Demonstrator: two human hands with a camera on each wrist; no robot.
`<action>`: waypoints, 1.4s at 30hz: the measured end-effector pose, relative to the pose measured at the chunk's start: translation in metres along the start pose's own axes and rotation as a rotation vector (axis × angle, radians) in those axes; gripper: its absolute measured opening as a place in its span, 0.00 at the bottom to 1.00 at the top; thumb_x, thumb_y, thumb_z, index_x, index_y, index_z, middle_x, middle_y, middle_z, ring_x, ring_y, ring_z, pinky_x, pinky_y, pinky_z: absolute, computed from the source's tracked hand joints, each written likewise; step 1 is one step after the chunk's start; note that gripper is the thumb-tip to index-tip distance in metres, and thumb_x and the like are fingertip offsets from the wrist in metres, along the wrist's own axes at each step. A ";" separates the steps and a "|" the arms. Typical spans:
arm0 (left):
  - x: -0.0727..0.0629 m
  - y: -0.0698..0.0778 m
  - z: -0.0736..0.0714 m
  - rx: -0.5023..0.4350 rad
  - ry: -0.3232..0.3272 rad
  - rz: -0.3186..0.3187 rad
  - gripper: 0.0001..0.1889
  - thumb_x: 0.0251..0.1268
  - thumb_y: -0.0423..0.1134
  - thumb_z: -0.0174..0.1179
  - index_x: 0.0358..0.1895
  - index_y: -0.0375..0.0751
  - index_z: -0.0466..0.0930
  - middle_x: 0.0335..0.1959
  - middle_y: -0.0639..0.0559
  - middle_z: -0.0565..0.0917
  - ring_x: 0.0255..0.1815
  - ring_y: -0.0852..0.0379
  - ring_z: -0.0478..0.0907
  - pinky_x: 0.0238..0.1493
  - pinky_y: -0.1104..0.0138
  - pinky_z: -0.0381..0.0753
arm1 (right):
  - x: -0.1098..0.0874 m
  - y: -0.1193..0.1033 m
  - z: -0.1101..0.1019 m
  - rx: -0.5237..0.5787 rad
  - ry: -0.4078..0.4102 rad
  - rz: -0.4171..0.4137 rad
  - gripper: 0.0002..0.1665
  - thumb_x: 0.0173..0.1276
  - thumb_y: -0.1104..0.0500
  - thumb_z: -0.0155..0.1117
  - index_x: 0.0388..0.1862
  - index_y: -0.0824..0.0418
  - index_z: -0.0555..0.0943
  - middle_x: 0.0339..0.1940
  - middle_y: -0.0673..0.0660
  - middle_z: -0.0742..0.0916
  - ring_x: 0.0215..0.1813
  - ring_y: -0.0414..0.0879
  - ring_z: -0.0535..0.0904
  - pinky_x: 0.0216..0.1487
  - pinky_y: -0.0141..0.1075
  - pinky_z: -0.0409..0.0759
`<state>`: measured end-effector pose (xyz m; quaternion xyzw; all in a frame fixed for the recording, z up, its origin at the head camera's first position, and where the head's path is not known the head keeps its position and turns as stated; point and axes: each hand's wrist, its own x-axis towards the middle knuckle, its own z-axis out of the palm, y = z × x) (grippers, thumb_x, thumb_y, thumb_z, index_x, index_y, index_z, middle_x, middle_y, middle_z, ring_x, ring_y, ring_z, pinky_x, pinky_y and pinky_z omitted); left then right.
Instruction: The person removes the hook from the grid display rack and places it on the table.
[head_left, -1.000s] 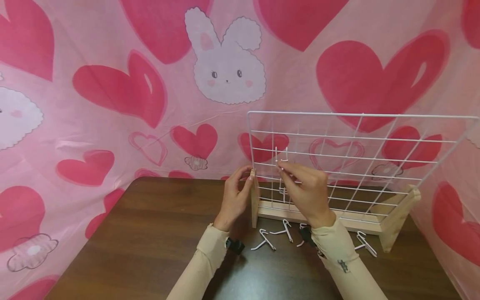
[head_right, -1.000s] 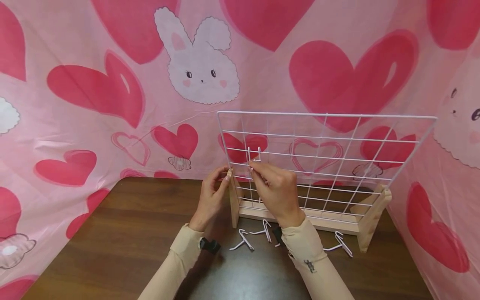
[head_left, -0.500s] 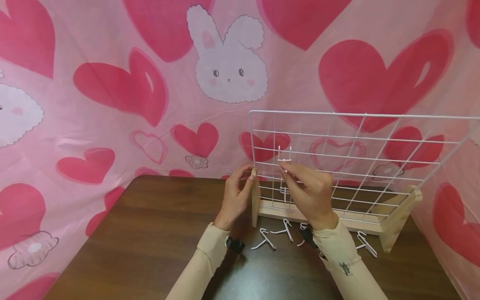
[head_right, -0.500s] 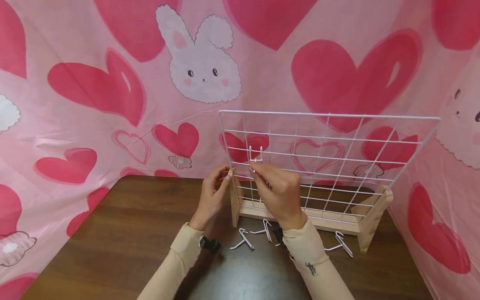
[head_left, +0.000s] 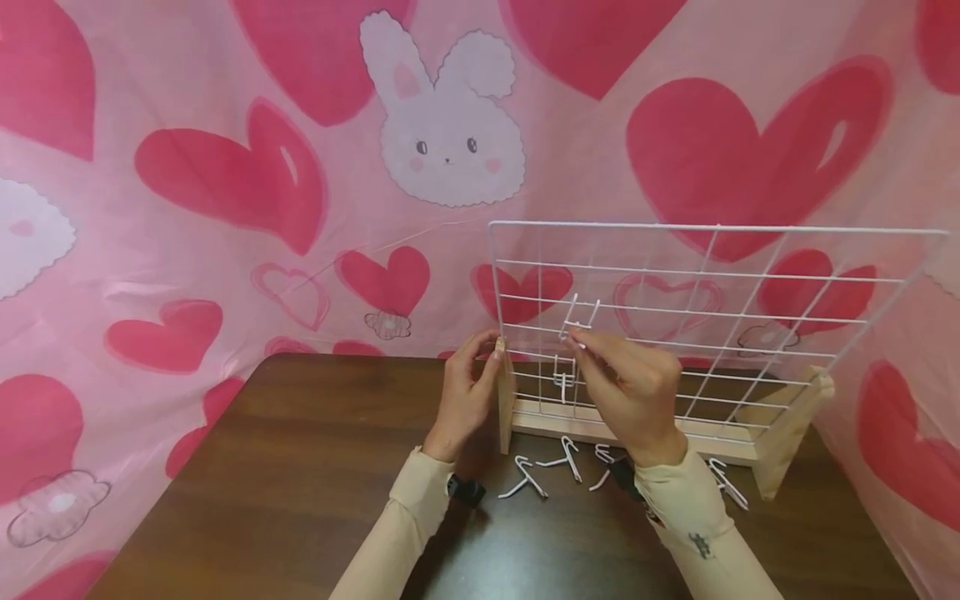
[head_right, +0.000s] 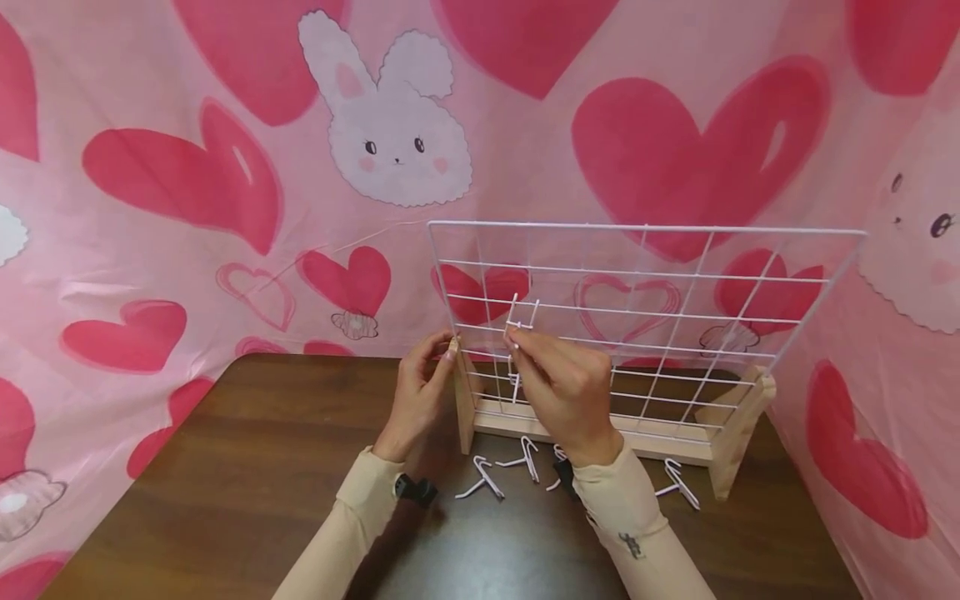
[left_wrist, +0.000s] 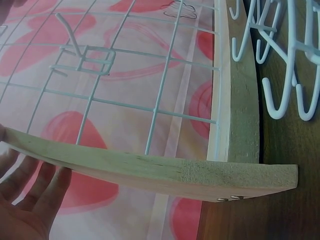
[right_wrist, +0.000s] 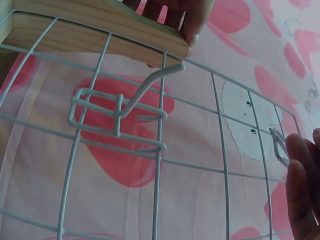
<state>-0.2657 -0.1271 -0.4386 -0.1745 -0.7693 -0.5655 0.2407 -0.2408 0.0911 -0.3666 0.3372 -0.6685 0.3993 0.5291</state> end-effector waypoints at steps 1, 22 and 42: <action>0.000 0.000 -0.001 0.004 0.002 0.000 0.16 0.78 0.34 0.57 0.63 0.35 0.80 0.54 0.38 0.87 0.55 0.44 0.86 0.48 0.68 0.87 | 0.000 0.000 0.000 -0.001 -0.001 -0.003 0.20 0.77 0.52 0.64 0.38 0.68 0.92 0.32 0.62 0.94 0.27 0.53 0.90 0.26 0.38 0.82; -0.001 0.001 -0.001 0.009 -0.004 0.006 0.15 0.78 0.34 0.57 0.63 0.39 0.81 0.55 0.34 0.86 0.55 0.43 0.86 0.50 0.51 0.89 | -0.011 0.003 -0.015 -0.063 -0.055 -0.037 0.20 0.77 0.50 0.65 0.39 0.66 0.92 0.33 0.61 0.94 0.32 0.56 0.92 0.45 0.31 0.87; -0.001 0.000 -0.001 0.013 0.007 0.009 0.15 0.78 0.37 0.58 0.63 0.40 0.82 0.55 0.41 0.87 0.56 0.44 0.86 0.49 0.54 0.89 | -0.028 0.004 -0.026 -0.081 -0.154 -0.113 0.23 0.80 0.50 0.61 0.38 0.67 0.92 0.30 0.60 0.94 0.28 0.52 0.91 0.29 0.44 0.86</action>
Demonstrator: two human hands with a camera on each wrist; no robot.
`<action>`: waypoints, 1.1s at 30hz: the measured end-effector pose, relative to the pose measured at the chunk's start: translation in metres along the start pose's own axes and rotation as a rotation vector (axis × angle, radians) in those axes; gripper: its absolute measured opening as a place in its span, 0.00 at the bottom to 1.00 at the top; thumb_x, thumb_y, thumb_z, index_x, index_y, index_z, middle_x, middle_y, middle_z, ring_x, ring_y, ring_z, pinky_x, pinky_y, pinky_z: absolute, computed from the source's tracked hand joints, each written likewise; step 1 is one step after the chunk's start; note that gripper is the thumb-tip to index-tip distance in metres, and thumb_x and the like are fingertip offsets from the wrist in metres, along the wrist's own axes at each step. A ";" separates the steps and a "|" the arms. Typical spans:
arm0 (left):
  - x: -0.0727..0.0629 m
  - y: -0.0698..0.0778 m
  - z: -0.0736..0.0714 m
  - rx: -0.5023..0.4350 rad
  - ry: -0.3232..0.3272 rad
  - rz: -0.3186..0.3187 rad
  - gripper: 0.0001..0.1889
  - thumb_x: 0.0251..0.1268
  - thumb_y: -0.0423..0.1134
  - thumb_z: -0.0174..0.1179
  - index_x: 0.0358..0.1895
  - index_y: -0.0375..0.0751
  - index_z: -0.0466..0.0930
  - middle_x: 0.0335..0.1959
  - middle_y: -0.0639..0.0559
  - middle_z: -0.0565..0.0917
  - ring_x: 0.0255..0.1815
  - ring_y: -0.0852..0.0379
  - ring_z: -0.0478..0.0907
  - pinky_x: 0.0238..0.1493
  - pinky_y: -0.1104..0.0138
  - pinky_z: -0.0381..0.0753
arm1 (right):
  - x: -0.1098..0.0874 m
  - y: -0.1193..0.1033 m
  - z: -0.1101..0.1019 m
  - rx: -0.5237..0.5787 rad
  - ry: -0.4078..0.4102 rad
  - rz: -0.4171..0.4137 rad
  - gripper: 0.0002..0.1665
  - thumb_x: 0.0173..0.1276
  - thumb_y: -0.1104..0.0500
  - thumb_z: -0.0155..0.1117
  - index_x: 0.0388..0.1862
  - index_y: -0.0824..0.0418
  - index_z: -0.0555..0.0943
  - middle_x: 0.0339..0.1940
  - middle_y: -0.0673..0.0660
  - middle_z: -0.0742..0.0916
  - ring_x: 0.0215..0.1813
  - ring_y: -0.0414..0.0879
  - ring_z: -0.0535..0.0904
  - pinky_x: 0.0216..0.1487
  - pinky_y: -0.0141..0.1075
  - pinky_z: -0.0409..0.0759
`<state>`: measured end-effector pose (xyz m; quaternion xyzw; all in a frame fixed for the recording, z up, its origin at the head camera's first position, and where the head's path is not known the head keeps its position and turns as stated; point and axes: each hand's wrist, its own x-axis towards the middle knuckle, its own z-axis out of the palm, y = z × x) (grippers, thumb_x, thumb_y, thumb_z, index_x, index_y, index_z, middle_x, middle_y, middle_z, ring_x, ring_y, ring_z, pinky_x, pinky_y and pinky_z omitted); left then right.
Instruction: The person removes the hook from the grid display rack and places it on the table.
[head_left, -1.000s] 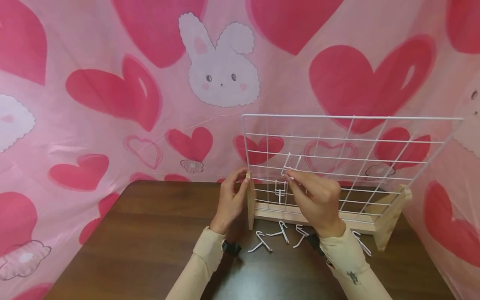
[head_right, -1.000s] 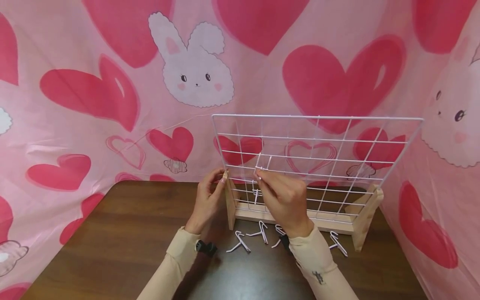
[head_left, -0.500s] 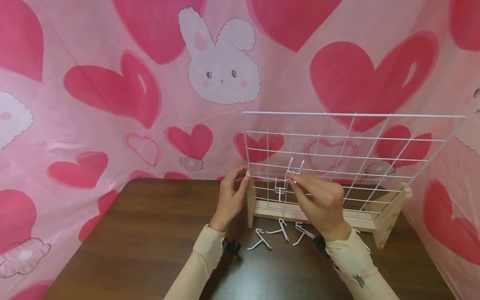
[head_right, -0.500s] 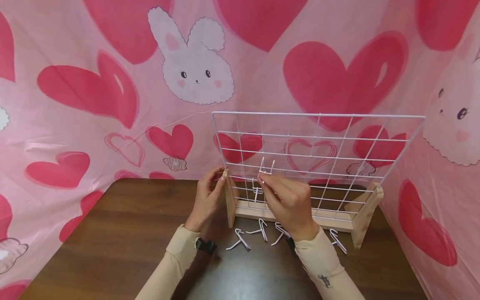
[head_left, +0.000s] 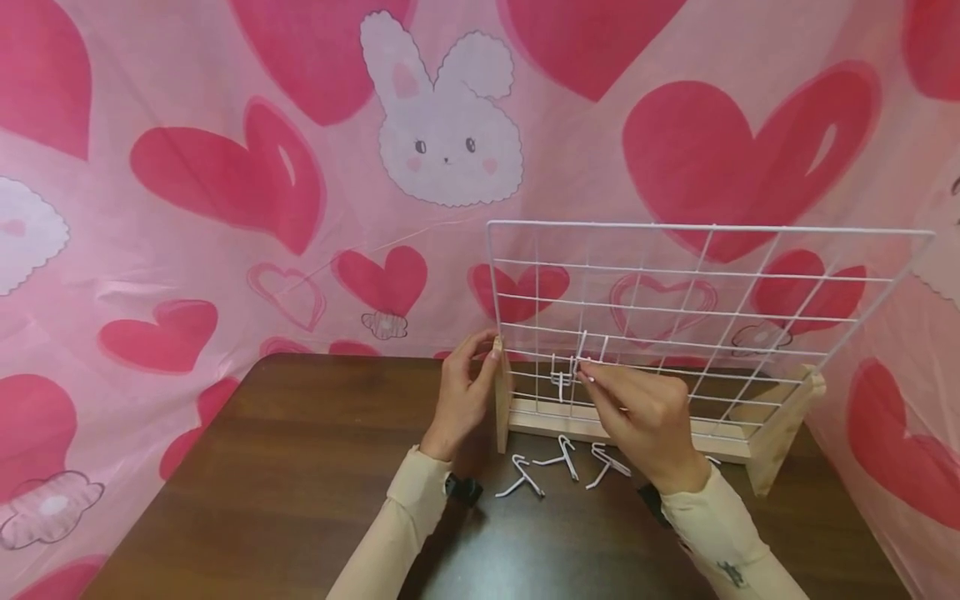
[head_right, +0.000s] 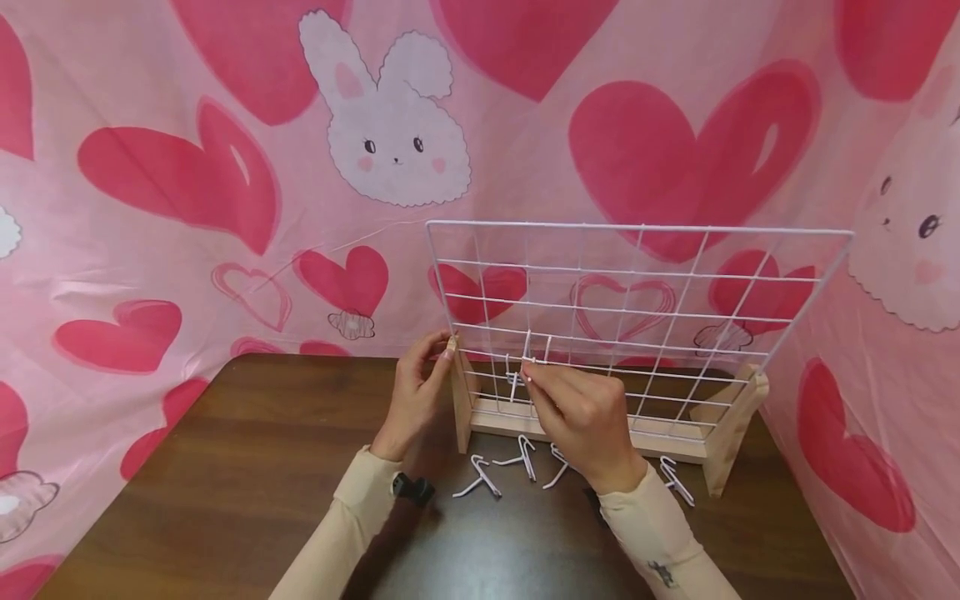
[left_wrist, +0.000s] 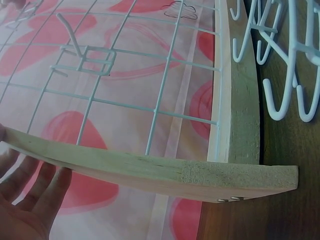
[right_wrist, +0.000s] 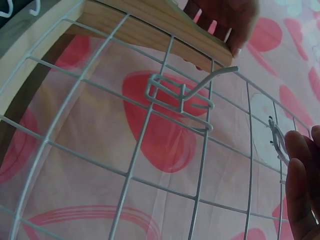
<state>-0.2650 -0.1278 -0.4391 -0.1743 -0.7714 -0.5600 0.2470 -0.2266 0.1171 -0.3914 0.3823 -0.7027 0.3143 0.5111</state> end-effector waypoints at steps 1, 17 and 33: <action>0.000 0.000 0.000 -0.001 0.000 0.001 0.15 0.78 0.37 0.58 0.63 0.40 0.82 0.55 0.41 0.87 0.56 0.44 0.86 0.49 0.55 0.89 | -0.001 0.000 0.000 -0.001 -0.004 -0.003 0.24 0.80 0.49 0.61 0.38 0.67 0.92 0.30 0.60 0.94 0.28 0.51 0.91 0.29 0.44 0.86; 0.000 0.002 0.000 0.014 -0.007 -0.013 0.16 0.78 0.36 0.58 0.63 0.41 0.81 0.56 0.43 0.87 0.56 0.46 0.86 0.50 0.60 0.89 | -0.019 -0.001 -0.004 -0.038 -0.087 -0.041 0.23 0.82 0.51 0.57 0.36 0.63 0.92 0.29 0.56 0.94 0.27 0.48 0.91 0.26 0.43 0.85; 0.000 0.002 -0.001 0.014 -0.016 -0.003 0.16 0.78 0.36 0.57 0.63 0.40 0.80 0.56 0.43 0.87 0.57 0.46 0.85 0.51 0.61 0.89 | -0.043 -0.002 -0.010 -0.061 -0.175 -0.051 0.25 0.83 0.49 0.54 0.33 0.59 0.91 0.25 0.52 0.93 0.24 0.45 0.89 0.24 0.40 0.83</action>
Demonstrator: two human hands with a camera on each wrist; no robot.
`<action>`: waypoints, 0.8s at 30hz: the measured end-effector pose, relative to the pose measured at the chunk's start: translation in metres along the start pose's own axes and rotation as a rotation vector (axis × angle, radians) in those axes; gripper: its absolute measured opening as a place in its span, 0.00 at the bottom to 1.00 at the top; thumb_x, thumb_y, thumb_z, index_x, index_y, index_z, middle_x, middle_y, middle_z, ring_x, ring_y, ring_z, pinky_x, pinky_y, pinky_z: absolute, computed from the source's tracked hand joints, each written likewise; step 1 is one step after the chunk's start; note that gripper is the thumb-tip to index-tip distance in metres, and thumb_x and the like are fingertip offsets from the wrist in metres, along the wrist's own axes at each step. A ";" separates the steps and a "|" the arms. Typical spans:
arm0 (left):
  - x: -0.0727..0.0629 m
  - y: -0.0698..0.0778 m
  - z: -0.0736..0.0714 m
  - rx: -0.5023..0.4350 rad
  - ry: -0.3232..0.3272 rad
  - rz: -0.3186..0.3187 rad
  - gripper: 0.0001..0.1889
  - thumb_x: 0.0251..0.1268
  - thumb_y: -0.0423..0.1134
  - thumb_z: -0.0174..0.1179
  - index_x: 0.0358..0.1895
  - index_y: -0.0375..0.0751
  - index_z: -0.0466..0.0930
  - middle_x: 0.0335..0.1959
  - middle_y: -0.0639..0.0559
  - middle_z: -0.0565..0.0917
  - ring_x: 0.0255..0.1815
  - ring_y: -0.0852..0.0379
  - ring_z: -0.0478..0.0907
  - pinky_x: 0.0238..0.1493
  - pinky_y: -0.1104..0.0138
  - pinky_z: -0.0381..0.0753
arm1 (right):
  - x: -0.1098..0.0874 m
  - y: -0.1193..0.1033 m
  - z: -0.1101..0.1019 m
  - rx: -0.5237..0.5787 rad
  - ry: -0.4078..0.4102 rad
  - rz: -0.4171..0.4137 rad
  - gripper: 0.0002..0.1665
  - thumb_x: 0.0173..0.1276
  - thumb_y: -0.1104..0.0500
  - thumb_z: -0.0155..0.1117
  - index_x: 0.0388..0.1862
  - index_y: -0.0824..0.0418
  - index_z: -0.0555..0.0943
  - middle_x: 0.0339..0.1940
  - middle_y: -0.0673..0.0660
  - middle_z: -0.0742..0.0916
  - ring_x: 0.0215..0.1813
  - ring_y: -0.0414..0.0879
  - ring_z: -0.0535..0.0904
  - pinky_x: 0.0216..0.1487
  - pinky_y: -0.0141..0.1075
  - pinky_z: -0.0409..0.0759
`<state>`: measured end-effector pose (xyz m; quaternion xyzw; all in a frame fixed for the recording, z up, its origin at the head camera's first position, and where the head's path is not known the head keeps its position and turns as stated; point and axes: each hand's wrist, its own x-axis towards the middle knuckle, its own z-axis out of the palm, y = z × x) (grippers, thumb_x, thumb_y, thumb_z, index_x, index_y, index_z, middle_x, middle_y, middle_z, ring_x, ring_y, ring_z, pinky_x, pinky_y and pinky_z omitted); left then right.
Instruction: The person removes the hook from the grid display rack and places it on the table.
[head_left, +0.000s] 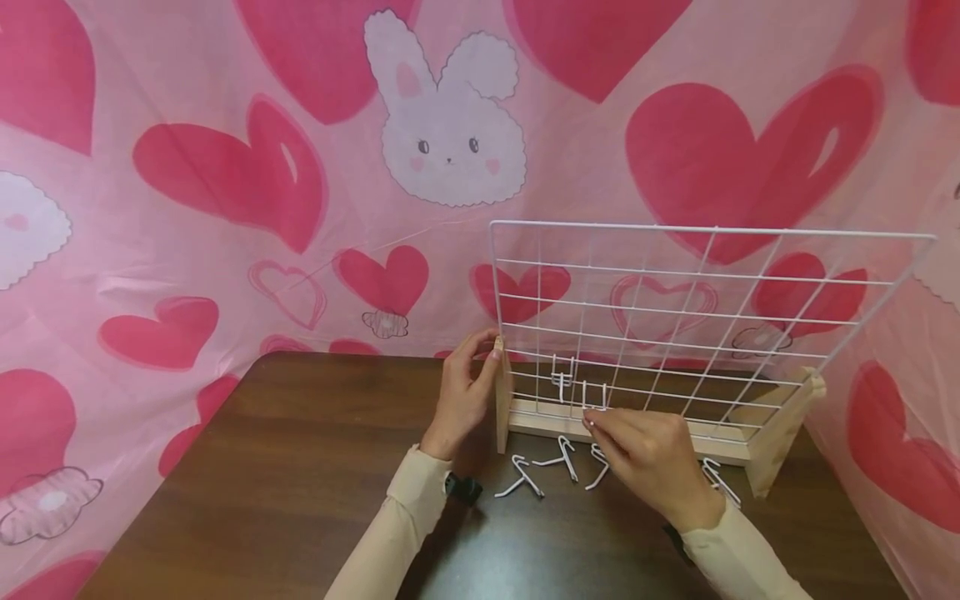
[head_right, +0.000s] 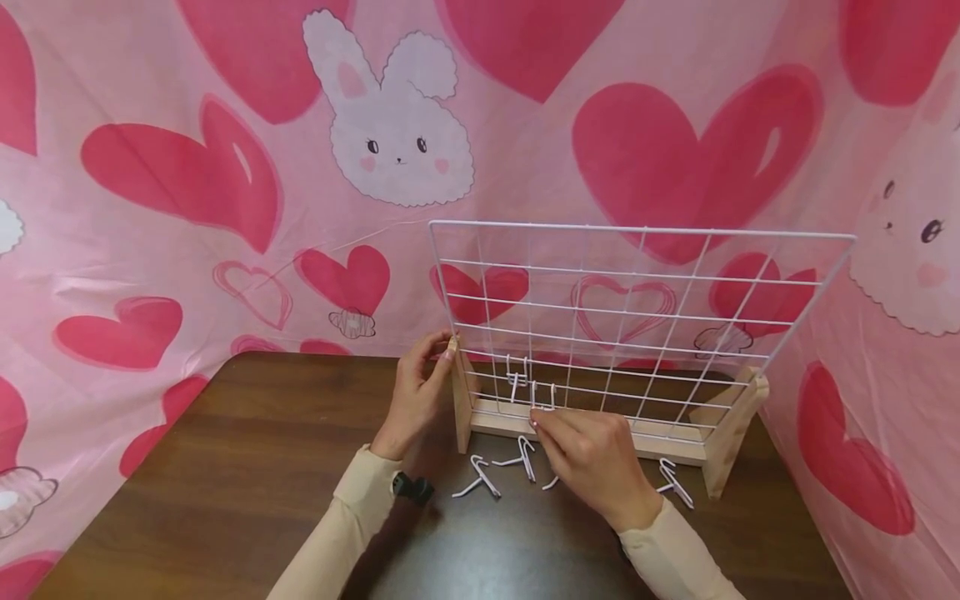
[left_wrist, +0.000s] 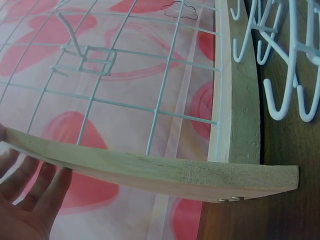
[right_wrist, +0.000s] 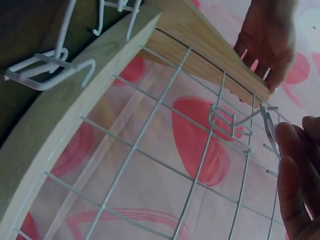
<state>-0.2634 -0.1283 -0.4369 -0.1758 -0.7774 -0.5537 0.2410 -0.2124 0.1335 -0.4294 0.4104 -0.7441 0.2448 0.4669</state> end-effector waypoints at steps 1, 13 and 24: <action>0.000 0.000 0.000 0.001 -0.002 0.000 0.16 0.78 0.36 0.57 0.63 0.41 0.80 0.56 0.43 0.87 0.57 0.46 0.85 0.51 0.61 0.89 | -0.001 -0.001 0.000 0.003 -0.008 0.001 0.25 0.83 0.49 0.54 0.34 0.59 0.91 0.25 0.52 0.93 0.24 0.45 0.89 0.24 0.40 0.83; 0.001 0.000 0.000 0.003 0.006 0.010 0.15 0.78 0.35 0.58 0.63 0.41 0.81 0.56 0.43 0.87 0.56 0.46 0.85 0.50 0.61 0.88 | -0.014 -0.007 0.003 0.005 -0.121 -0.026 0.25 0.84 0.50 0.50 0.33 0.56 0.90 0.23 0.47 0.91 0.22 0.39 0.86 0.23 0.36 0.79; 0.001 0.001 0.000 0.000 0.004 -0.013 0.15 0.78 0.36 0.58 0.62 0.41 0.81 0.55 0.43 0.87 0.56 0.46 0.86 0.51 0.60 0.88 | -0.024 -0.012 0.007 0.007 -0.211 -0.067 0.30 0.86 0.51 0.42 0.32 0.56 0.89 0.22 0.44 0.89 0.22 0.36 0.84 0.23 0.34 0.79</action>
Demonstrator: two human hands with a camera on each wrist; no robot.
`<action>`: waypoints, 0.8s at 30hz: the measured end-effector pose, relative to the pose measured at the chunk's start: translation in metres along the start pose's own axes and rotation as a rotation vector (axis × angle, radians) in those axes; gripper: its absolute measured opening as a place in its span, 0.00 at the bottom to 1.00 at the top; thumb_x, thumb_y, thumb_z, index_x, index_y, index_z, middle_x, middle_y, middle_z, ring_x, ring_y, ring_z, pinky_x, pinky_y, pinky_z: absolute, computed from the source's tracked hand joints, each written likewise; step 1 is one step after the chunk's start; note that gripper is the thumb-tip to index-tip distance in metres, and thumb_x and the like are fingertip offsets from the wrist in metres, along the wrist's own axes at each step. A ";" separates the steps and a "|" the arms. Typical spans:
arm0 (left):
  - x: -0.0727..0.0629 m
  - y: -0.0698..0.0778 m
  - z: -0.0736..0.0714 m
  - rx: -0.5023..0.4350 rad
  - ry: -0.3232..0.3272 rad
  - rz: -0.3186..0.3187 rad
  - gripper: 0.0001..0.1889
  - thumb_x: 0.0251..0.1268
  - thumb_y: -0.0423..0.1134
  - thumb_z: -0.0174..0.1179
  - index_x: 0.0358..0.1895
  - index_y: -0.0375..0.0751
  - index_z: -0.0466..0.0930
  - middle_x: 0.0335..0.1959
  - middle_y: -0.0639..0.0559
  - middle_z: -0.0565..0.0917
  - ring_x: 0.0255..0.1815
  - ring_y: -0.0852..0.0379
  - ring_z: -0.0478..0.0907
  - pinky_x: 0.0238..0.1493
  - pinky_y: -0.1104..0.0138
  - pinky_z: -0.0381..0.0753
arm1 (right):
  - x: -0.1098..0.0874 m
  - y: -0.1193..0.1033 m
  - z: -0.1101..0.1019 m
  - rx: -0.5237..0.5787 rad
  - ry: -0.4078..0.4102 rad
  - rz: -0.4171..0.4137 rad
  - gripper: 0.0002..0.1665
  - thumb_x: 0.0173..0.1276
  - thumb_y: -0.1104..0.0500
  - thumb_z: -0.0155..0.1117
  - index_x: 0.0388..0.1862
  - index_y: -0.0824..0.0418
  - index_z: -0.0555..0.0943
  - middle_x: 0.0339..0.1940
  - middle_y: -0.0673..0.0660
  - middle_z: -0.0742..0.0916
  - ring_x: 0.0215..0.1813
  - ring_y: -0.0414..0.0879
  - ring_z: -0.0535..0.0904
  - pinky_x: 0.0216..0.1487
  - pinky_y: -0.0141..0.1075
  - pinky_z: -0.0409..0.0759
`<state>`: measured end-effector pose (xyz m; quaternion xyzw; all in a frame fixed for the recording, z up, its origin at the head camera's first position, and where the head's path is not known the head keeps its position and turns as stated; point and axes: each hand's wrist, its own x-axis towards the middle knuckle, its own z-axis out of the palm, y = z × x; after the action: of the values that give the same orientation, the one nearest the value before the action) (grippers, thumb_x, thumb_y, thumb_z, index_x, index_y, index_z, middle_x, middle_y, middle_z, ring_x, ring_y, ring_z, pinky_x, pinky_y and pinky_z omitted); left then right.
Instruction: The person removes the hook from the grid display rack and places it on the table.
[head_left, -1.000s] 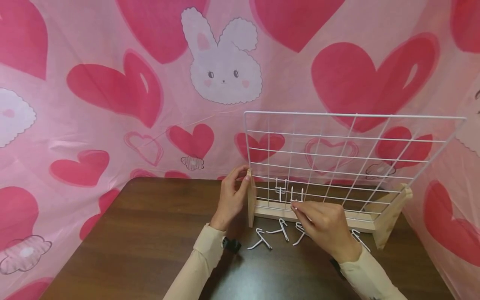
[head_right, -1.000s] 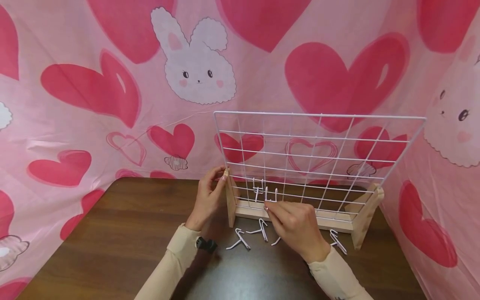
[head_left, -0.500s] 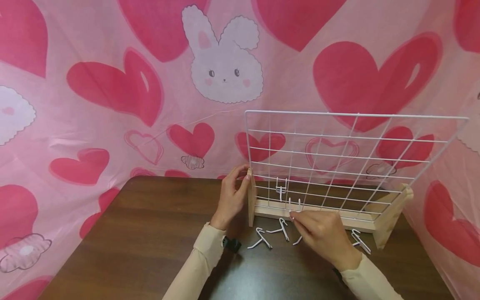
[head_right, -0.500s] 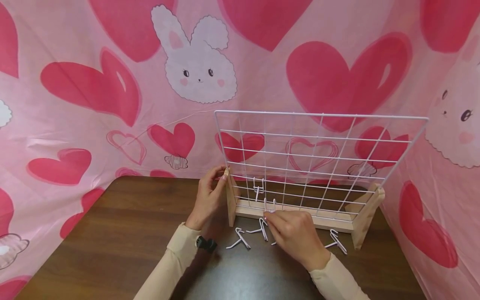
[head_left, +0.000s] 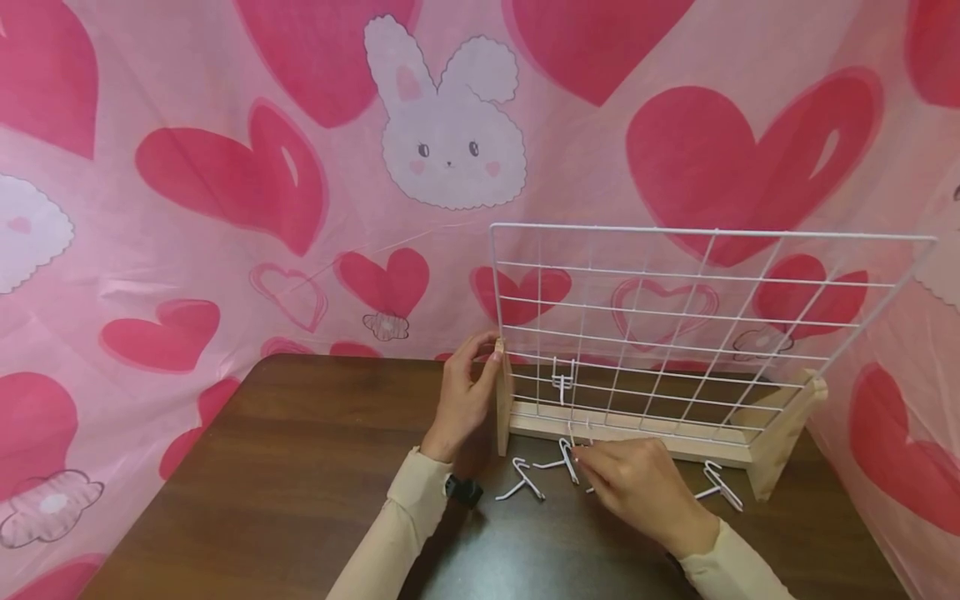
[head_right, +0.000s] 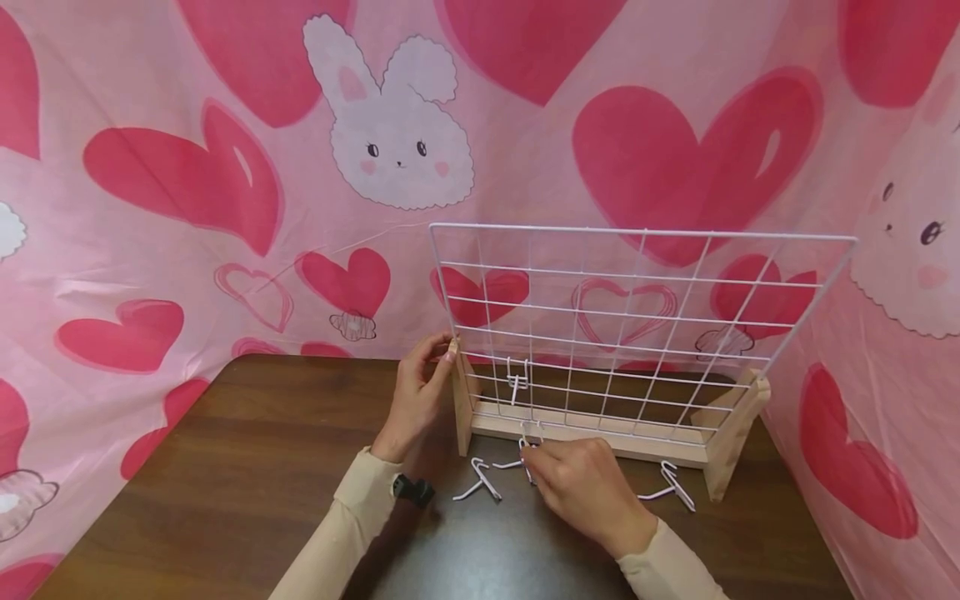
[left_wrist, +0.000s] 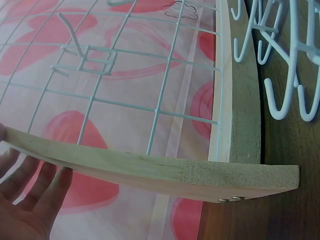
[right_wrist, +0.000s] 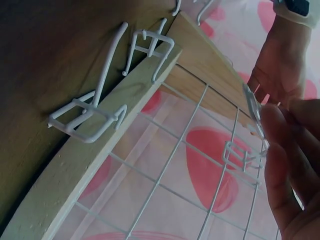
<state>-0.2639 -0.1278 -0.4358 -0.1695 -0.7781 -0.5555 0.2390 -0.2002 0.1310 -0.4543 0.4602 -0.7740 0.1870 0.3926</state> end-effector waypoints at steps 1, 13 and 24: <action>0.000 0.000 0.000 0.000 0.000 -0.001 0.15 0.78 0.36 0.58 0.62 0.41 0.81 0.55 0.43 0.87 0.56 0.46 0.86 0.51 0.60 0.88 | -0.001 -0.001 0.001 0.011 -0.015 0.000 0.30 0.85 0.50 0.42 0.31 0.55 0.89 0.22 0.43 0.88 0.21 0.35 0.82 0.22 0.32 0.77; 0.001 -0.001 0.001 -0.006 0.009 0.031 0.15 0.77 0.35 0.59 0.62 0.39 0.81 0.54 0.42 0.87 0.56 0.45 0.86 0.51 0.61 0.89 | -0.007 -0.008 0.010 0.037 -0.128 -0.049 0.03 0.62 0.59 0.68 0.30 0.52 0.87 0.21 0.40 0.85 0.18 0.35 0.77 0.19 0.30 0.69; 0.000 -0.001 0.000 0.003 0.008 0.025 0.15 0.77 0.34 0.58 0.62 0.38 0.81 0.55 0.41 0.87 0.56 0.45 0.86 0.49 0.62 0.89 | -0.011 -0.013 0.016 0.009 -0.183 -0.060 0.11 0.48 0.60 0.75 0.25 0.48 0.81 0.18 0.39 0.83 0.16 0.36 0.77 0.17 0.31 0.63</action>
<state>-0.2646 -0.1279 -0.4368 -0.1768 -0.7759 -0.5519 0.2491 -0.1929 0.1199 -0.4735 0.5000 -0.7917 0.1358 0.3237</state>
